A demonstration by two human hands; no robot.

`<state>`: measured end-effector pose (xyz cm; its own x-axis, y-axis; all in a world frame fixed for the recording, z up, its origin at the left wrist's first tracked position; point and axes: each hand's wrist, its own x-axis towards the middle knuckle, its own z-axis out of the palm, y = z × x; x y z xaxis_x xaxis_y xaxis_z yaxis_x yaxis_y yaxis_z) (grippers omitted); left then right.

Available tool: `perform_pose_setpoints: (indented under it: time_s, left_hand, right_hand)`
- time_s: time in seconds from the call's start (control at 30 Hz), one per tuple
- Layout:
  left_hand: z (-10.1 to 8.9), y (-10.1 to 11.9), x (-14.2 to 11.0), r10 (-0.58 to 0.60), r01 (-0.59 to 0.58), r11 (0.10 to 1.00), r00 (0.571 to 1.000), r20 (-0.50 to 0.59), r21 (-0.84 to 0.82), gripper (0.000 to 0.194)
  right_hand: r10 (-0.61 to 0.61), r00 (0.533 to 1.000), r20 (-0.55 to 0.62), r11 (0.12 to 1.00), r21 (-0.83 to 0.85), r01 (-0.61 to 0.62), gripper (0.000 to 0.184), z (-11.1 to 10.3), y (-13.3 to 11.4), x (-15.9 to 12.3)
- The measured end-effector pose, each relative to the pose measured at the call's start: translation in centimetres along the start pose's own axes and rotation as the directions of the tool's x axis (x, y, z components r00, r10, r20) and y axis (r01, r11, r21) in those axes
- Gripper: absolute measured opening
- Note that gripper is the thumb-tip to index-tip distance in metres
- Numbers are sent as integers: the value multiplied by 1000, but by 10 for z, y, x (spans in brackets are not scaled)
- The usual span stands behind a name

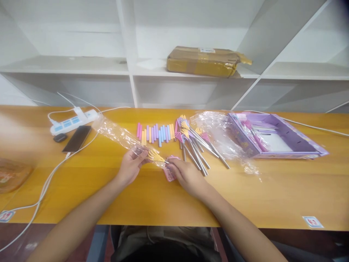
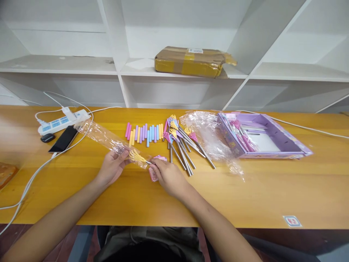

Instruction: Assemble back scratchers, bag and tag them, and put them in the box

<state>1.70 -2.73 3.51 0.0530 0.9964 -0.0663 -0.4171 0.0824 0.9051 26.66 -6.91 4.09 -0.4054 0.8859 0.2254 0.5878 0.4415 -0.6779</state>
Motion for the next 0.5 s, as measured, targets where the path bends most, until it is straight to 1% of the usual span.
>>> perform_pose_setpoints:
  time_s: [0.07, 0.17, 0.27, 0.33, 0.4, 0.5]
  left_hand:
    - [1, -1, -2, -15, 15, 1000, 1000, 25, 11, 44]
    - [3, -5, -6, -53, 49, 996, 997, 61, 75, 44]
    - [4, -13, -11, -103, 80, 983, 986, 134, 168, 42]
    - [4, -19, -15, -121, 78, 971, 975, 184, 226, 40]
    - [3, -23, -17, -101, 53, 964, 980, 172, 262, 39]
    - [2, -22, -17, -44, 27, 972, 997, 68, 233, 36]
  right_hand:
    - [57, 998, -16, 997, 50, -57, 28, -1, -3, 0]
    - [129, 992, 10, 983, 132, -130, 28, -2, -9, 1]
    - [166, 985, 48, 964, 201, -173, 33, -2, -13, 2]
    - [184, 981, 55, 958, 215, -192, 37, 0, -14, 1]
    - [199, 979, 47, 958, 201, -204, 35, -1, -14, 2]
    - [235, 971, 47, 966, 95, -239, 22, -6, -14, 3]
